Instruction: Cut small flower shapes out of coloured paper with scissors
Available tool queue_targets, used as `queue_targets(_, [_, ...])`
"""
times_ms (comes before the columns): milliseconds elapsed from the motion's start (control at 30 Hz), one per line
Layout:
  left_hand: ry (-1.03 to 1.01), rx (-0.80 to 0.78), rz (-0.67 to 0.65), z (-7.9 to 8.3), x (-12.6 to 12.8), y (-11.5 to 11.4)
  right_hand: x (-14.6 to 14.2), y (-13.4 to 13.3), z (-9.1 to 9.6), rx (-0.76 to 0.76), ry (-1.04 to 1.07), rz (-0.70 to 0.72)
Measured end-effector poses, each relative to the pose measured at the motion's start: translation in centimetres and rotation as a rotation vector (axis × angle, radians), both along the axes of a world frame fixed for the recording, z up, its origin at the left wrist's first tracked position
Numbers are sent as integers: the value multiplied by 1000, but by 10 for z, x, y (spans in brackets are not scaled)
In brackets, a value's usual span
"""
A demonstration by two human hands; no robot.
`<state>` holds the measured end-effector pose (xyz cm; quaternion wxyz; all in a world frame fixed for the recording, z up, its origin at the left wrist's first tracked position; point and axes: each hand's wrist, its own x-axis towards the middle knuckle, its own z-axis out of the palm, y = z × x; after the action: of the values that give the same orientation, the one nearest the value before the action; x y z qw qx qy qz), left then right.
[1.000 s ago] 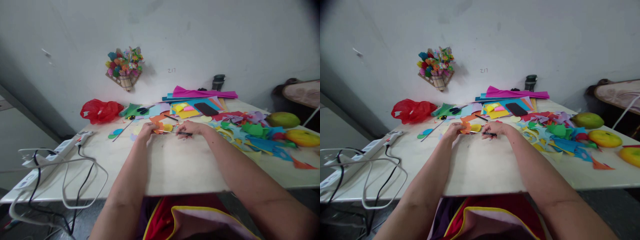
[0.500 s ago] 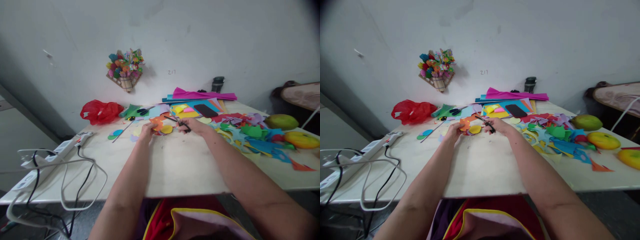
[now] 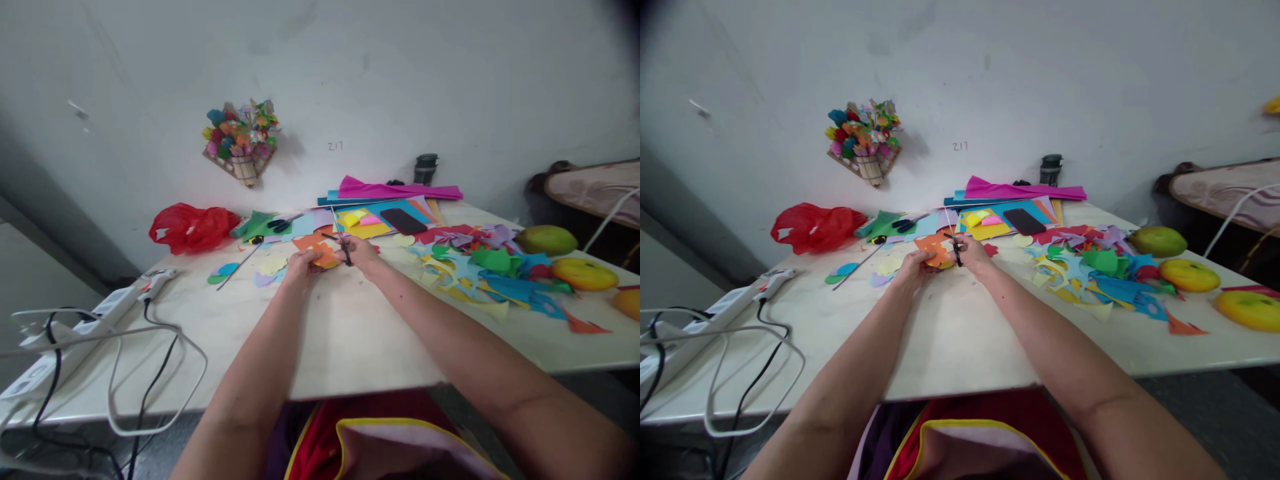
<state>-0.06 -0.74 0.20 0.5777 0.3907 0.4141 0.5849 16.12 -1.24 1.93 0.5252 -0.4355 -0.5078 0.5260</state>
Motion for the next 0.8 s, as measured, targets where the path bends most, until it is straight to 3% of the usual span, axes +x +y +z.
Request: queue_targets(800, [-17,22,37,-4,8,1,-12,4,2,-19,61,-164])
